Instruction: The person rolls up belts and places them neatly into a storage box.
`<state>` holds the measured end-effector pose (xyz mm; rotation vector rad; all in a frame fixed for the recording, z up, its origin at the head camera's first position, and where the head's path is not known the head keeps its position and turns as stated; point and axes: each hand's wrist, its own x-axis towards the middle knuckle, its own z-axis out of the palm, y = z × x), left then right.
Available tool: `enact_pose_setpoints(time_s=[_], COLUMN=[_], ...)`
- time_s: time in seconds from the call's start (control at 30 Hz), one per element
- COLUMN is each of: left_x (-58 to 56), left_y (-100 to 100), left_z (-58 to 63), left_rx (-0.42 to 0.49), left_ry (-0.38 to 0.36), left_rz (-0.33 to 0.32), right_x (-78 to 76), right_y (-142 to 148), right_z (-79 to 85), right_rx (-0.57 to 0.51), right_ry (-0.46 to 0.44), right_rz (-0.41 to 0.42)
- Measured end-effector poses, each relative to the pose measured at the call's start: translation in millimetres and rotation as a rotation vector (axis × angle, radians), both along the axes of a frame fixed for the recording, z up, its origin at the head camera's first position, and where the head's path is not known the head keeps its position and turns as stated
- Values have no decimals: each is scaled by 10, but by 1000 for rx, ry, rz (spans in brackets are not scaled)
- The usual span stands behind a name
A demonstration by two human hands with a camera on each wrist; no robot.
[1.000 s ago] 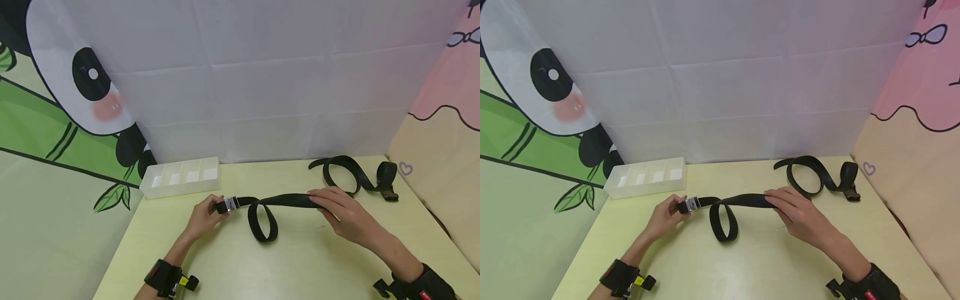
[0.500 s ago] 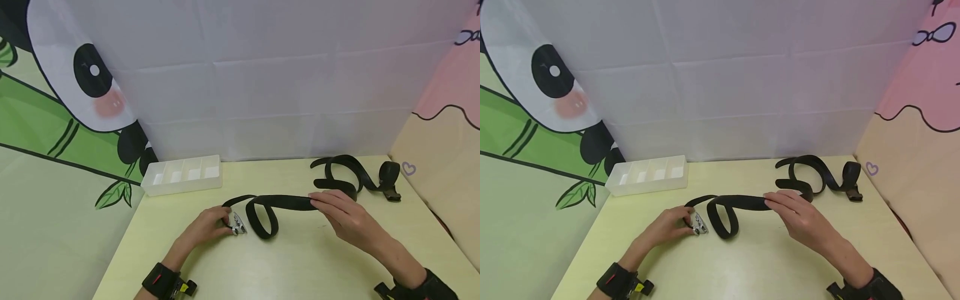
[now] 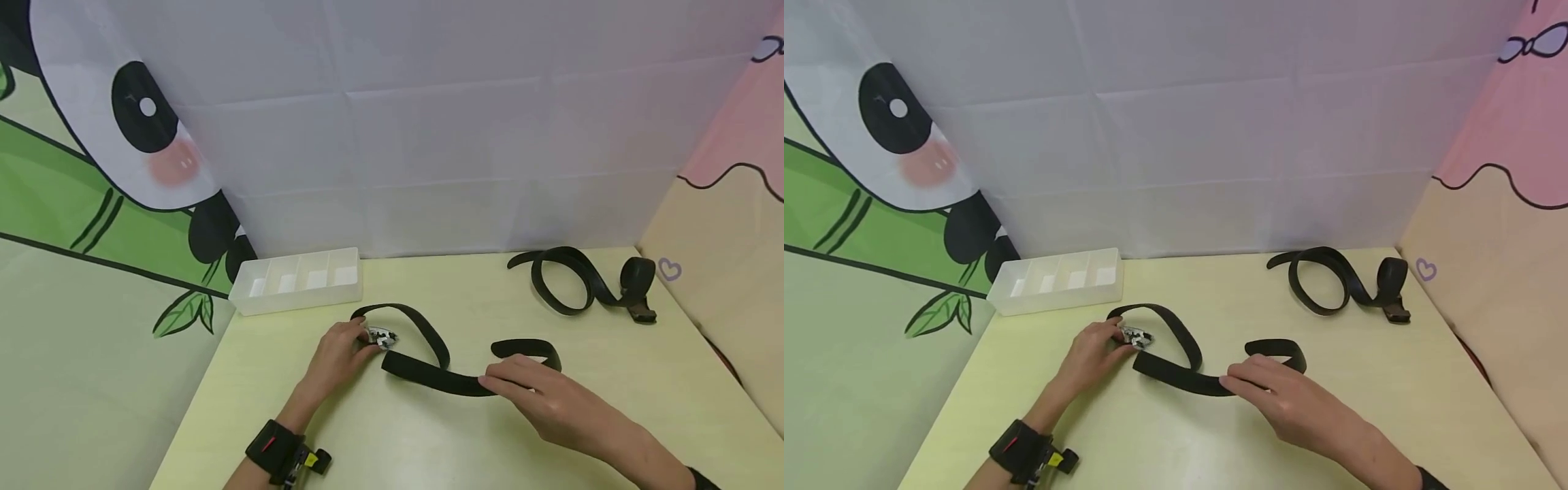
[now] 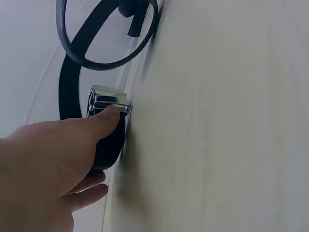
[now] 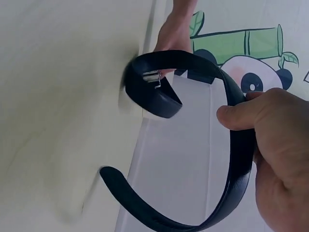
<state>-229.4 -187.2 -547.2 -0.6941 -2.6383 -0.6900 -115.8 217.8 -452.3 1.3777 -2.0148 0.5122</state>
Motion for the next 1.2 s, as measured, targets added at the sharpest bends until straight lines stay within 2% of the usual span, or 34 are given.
enact_pose_setpoints(time_s=[0.1, 0.2, 0.3, 0.47, 0.6, 0.7, 0.77, 0.97, 1.07, 1.2], left_x=[-1, 4, 5, 11, 13, 19, 23, 40, 51, 78], left_y=[-6, -20, -34, -59, -91, -106, -103, 0, 70, 132], left_z=[-14, -14, 5, 31, 42, 53, 58, 66, 67, 77], left_rx=[0, -6, 0, 12, -7, -25, -32, -62, -65, -57], left_ry=[19, 10, -3, -14, -34, -61, -74, -76, -66, -87], left_rz=[56, 74, 66, 36, 0, -45, -81, -172, -193, -194], right_x=[38, 30, -17, -119, -183, -219, -247, -361, -421, -503], right_y=[-19, -18, 41, 183, 258, 288, 276, 78, -37, -117], right_z=[-43, -73, -63, 28, 163, 280, 354, 534, 591, 625], right_rx=[6, -4, 4, 9, -5, -21, -37, 7, 11, -53], right_ry=[6, 43, 75, 112, 102, 84, 97, 263, 305, 321], right_rz=[20, 7, -93, -306, -409, -415, -391, -318, -302, -317])
